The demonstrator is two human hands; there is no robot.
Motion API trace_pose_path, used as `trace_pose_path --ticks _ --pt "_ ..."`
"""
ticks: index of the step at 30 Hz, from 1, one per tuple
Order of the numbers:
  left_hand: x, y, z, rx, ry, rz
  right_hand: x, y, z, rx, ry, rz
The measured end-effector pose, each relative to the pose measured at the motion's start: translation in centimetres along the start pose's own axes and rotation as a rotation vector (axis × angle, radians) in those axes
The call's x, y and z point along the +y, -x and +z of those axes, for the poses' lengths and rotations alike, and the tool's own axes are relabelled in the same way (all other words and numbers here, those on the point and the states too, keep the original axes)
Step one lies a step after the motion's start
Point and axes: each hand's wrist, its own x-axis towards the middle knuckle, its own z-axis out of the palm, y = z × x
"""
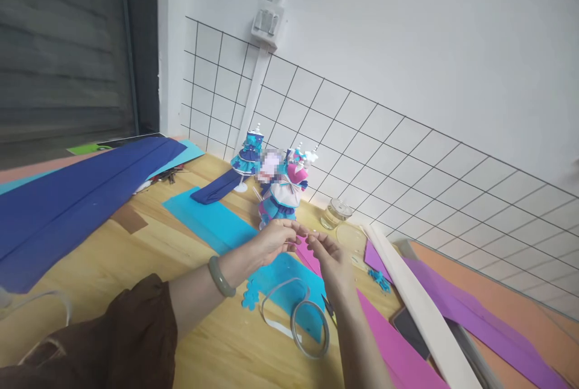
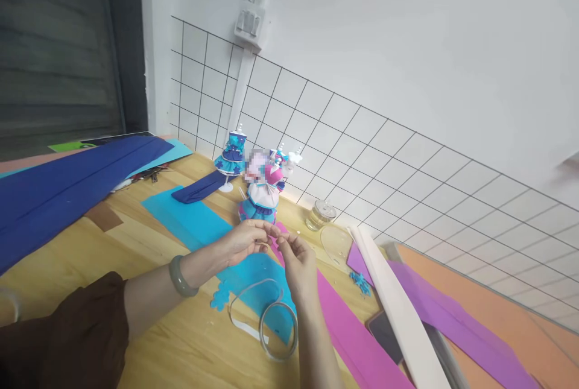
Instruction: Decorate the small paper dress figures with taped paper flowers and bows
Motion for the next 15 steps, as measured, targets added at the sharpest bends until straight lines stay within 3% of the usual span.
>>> trace_pose_path --ticks 8,15 --pt "0.5 -1.2 -1.6 0.137 0.172 -0.002 -0.7 -0.9 1.7 -0.036 -0.046 -0.044" --pt "1.1 -1.8 -2.4 0.084 0.36 0.016 0.3 -3.1 2.6 -0.035 -0.136 -0.017"
